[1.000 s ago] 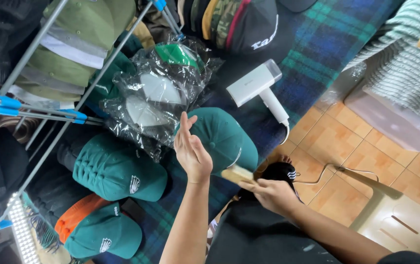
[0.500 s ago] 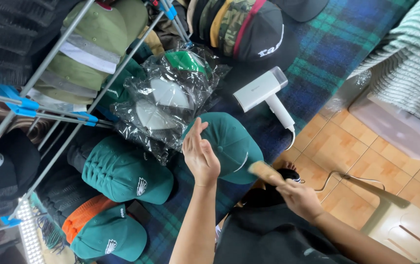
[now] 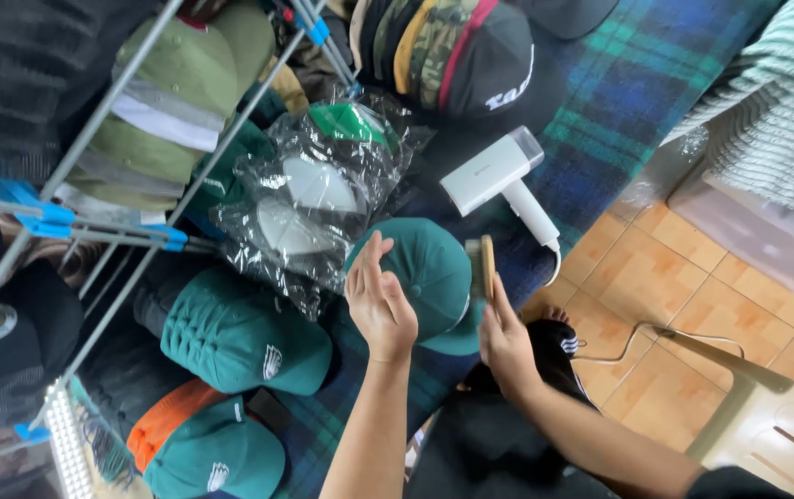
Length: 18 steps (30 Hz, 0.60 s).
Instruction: The person cleans a green baseball cap by brushing it with a wooden brush and then using a handheld steamer. They repeatedly brush the cap's surface and apply steam to smooth the fabric, occasionally turning the cap over to work on different sides.
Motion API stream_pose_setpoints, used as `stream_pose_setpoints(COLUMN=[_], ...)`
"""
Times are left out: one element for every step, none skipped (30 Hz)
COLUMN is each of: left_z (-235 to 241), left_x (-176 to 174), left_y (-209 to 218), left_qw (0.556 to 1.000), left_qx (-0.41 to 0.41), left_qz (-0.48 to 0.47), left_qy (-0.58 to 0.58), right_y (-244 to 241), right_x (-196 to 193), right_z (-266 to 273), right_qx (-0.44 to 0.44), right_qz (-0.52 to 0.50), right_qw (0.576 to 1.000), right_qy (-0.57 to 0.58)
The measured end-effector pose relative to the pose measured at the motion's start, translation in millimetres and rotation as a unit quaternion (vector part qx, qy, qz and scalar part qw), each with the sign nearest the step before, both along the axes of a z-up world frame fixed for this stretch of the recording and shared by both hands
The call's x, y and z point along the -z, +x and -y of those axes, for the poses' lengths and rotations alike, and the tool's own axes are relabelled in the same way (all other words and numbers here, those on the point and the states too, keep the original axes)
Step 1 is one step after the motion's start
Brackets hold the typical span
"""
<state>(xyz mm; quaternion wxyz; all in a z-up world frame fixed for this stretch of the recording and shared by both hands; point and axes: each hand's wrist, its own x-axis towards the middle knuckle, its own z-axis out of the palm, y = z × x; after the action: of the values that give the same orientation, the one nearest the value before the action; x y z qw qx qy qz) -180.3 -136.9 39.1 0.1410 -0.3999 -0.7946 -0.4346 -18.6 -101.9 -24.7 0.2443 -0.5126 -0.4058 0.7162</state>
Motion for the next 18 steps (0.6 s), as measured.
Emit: stream_pose_setpoints(left_z=[-1.2,-1.8,-2.7,-3.1,-2.9,-2.2,-1.5,-0.7,-1.5,-2.0,-1.0,0.0,-1.8,-3.0,-2.8,2.7,1.8,0.8], left_x=[-5.9,-11.9,-16.7,-9.5,-2.2,4.7,1.8,-1.9,-6.3,-7.3,-8.0,-8.5,-10.1,-11.3,-10.8,-10.6,-12.3,-14.7], left_y=[2.0,3.5,5.4,2.0,0.5,-0.7,0.3,1.5,0.8,2.7,2.4,1.6,0.9,-0.2,-0.2,2.2,1.6,1.2], left_qw=[1.0,1.0,1.0,1.0,1.0,1.0,1.0,1.0,1.0,1.0,1.0,1.0,0.999,0.999,0.999,0.999,0.998,0.997], left_qx=[0.001,0.005,0.007,0.007,0.002,-0.002,-0.004,-0.002,0.0,-0.001,-0.002,-0.002,-0.008,-0.006,-0.003,-0.009,-0.022,-0.034], left_qz=[0.0,0.007,0.015,0.016,0.007,-0.002,0.0,0.0,-0.001,-0.001,0.01,0.021,0.022,0.026,0.031,0.034,0.033,0.032], left_qy=[-0.002,-0.005,-0.006,-0.005,0.001,0.008,0.011,0.008,0.007,0.012,0.017,0.022,0.022,0.027,0.033,0.035,0.047,0.06], right_y=[15.1,29.6,44.6,41.9,41.2,40.8,34.6,28.3,19.8,19.3,16.4,13.1,12.0,10.5,10.5,8.2,2.7,-3.0], right_x=[-2.9,-5.9,-8.3,8.0,23.8,39.2,46.3,52.4,57.9,34.9,13.0,-9.0,-32.6,-55.9,-78.3,-56.6,-37.1,-18.2], right_z=[9.6,19.8,28.9,13.4,-2.0,-17.0,-38.7,-60.3,-84.0,-96.4,-106.5,-116.0,-113.8,-110.9,-106.2,-103.2,-107.1,-111.6], right_qx=[0.001,-0.036,-0.074,-0.075,-0.113,-0.149,-0.15,-0.204,-0.255,-0.255,-0.267,-0.28,-0.286,-0.32,-0.344,-0.35,-0.336,-0.322], right_qz=[0.0,-0.041,-0.082,-0.081,0.029,0.138,0.14,0.207,0.272,0.273,0.253,0.233,0.233,0.107,-0.019,-0.018,0.016,0.049], right_qw=[1.0,0.998,0.994,0.994,0.987,0.954,0.953,0.936,0.911,0.91,0.914,0.916,0.914,0.908,0.882,0.88,0.881,0.881], right_qy=[-0.002,-0.005,-0.007,-0.007,0.108,0.221,0.224,0.199,0.175,0.18,0.173,0.166,0.168,0.248,0.321,0.322,0.333,0.344])
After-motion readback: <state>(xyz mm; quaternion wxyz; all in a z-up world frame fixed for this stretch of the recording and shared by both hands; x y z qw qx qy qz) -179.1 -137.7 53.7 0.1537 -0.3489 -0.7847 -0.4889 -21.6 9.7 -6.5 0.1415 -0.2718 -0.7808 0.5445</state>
